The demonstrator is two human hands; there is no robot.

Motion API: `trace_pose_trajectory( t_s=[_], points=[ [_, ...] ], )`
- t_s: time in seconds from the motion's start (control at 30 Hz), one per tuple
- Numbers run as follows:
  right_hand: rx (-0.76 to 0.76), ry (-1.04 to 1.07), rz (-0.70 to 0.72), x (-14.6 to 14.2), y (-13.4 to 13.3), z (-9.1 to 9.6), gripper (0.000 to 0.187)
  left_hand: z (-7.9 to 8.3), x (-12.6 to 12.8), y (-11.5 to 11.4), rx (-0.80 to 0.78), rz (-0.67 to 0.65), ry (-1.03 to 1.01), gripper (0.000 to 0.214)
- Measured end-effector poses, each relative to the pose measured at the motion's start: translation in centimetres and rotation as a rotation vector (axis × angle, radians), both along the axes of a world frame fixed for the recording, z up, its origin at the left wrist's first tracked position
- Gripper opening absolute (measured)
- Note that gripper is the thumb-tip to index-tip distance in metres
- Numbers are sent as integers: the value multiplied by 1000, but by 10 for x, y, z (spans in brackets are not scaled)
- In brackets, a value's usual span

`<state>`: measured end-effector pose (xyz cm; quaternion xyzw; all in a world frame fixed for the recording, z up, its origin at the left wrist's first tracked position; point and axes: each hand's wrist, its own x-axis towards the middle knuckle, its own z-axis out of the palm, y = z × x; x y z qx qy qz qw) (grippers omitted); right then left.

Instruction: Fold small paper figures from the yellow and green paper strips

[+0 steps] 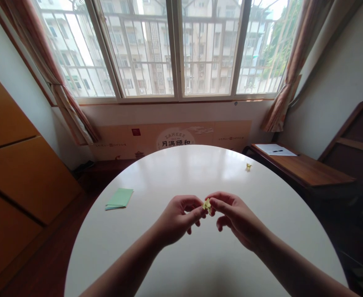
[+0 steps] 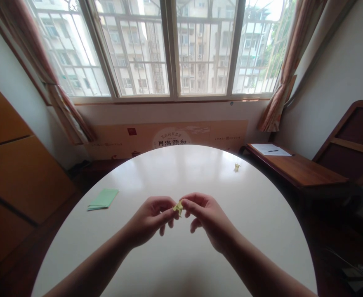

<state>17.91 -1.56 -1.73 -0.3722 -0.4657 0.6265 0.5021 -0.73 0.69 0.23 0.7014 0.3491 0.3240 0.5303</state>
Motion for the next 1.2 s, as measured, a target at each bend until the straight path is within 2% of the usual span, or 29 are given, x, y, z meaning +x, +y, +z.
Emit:
trace_pose_trajectory(
  t_s=[0.2,0.47,0.7,1.2],
  points=[
    [7,83,-24,0,1,1,27,2,2,-1,-4,41,16,30],
    [214,-166,-39,1,2,-2,24,-2,3,1,-59,33,6,33],
    [125,-152,-81,1,4,-3,32,-3,3,2,-65,6,-9,34],
    [44,-61,-122,-1,0,-1,31,-5,1,4,-78,14,-28,30]
  ],
)
